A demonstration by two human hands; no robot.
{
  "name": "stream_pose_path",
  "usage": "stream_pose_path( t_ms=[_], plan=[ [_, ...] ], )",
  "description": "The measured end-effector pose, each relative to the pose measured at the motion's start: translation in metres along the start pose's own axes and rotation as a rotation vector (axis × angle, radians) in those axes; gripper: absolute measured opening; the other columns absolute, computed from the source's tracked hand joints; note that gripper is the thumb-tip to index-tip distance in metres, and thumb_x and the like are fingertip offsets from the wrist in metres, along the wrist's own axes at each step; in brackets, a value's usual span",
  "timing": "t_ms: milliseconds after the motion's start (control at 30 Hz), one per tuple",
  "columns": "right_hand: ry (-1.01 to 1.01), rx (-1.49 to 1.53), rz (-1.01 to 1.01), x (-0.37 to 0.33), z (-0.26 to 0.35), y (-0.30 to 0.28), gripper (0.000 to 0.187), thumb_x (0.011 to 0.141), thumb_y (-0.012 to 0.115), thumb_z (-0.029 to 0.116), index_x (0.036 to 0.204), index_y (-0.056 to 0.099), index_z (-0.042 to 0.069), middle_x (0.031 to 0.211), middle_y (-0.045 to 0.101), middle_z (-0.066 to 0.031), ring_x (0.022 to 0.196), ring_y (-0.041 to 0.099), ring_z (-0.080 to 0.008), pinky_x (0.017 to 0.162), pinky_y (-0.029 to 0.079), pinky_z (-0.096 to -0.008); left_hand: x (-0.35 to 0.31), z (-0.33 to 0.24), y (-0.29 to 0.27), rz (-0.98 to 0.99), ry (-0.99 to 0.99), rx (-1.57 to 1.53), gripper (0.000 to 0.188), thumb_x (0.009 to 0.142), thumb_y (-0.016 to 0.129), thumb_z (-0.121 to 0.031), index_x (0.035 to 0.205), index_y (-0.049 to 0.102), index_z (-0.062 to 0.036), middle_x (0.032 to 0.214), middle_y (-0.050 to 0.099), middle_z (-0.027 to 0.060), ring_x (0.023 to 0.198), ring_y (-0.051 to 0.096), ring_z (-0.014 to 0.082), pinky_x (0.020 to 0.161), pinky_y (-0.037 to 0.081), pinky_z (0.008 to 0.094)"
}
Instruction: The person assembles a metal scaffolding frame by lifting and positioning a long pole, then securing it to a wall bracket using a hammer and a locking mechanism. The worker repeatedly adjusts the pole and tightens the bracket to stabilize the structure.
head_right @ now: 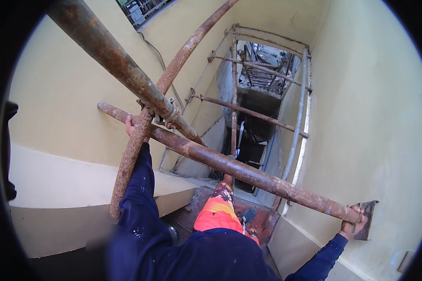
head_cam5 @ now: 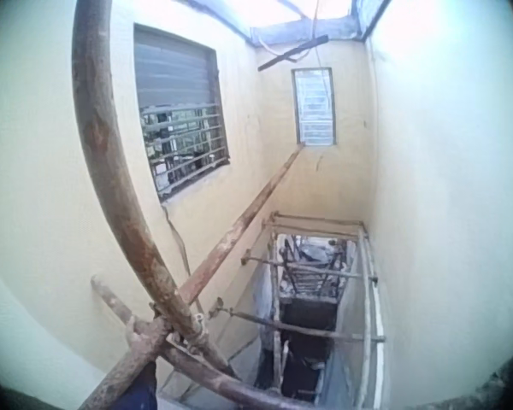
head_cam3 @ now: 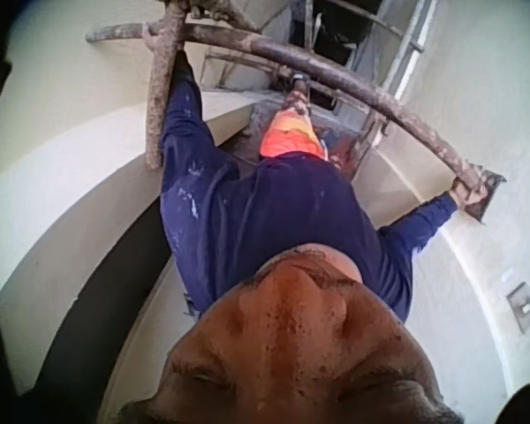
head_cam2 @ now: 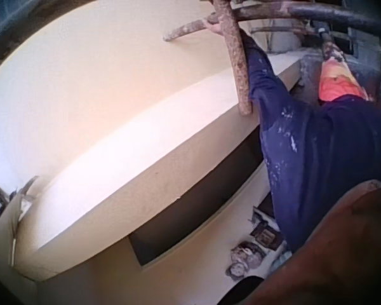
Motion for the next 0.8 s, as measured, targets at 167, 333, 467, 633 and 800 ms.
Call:
stream_pose_path(
  t_ms=[167, 333, 467, 633, 800],
  plan=[
    [-0.026, -0.021, -0.057, -0.02, 0.007, -0.005, 0.023, 0.081, 0.069, 0.019, 0.097, 0.056, 0.01, 0.094, 0.058, -0.0078, 0.1, 0.059, -0.0243, 0.109, 0.04, -0.0535, -0.011, 0.035, 0.011, 0.346, 0.035, 0.222, 0.105, 0.089, 0.027, -0.081, 0.151, 0.038, 0.0021, 0.144, 0.052, 0.0236, 0.125, 0.057, 0.04, 0.105, 0.049, 0.053],
    [-0.065, -0.005, -0.101, 0.001, -0.008, -0.005, 0.021, 0.083, 0.062, 0.025, 0.098, 0.06, 0.01, 0.092, 0.062, -0.008, 0.1, 0.061, -0.029, 0.105, 0.042, -0.0617, -0.003, 0.032, -0.016, 0.382, 0.067, 0.347, 0.082, 0.097, 0.033, -0.064, 0.145, 0.042, 0.0015, 0.137, 0.054, 0.0223, 0.122, 0.058, 0.0377, 0.101, 0.052, 0.0519],
    [-0.099, 0.064, -0.05, -0.003, -0.02, 0.003, 0.022, 0.08, 0.062, 0.026, 0.095, 0.063, 0.01, 0.09, 0.062, -0.0089, 0.099, 0.063, -0.0305, 0.105, 0.044, -0.0628, 0.002, 0.028, -0.029, 0.069, 0.156, 0.554, 0.057, 0.102, 0.041, -0.044, 0.134, 0.051, 0.002, 0.126, 0.06, 0.0214, 0.115, 0.062, 0.0321, 0.097, 0.054, 0.0481],
    [-0.092, 0.172, -0.172, -0.01, -0.022, 0.019, 0.031, 0.078, 0.062, 0.028, 0.101, 0.065, 0.008, 0.09, 0.063, -0.0094, 0.096, 0.064, -0.0302, 0.106, 0.044, -0.0629, -0.004, 0.029, -0.013, 0.079, 0.062, 0.418, 0.032, 0.1, 0.05, -0.028, 0.108, 0.059, 0.0012, 0.104, 0.064, 0.0147, 0.103, 0.065, 0.025, 0.095, 0.054, 0.0427],
    [-0.187, 0.204, 0.078, -0.005, -0.034, 0.005, 0.023, 0.076, 0.062, 0.029, 0.09, 0.061, 0.01, 0.083, 0.056, -0.0048, 0.09, 0.061, -0.0247, 0.1, 0.048, -0.0604, 0.006, 0.027, -0.035, 0.184, 0.038, 0.516, 0.028, 0.097, 0.053, -0.03, 0.1, 0.058, -0.002, 0.096, 0.062, 0.011, 0.097, 0.064, 0.0222, 0.088, 0.055, 0.0379]
  ],
)
Point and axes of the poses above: each hand's wrist, its own x-axis towards the middle knuckle, its own y-axis out of the palm, z = x × y, the point moved 2 cm from there along x, towards the middle knuckle
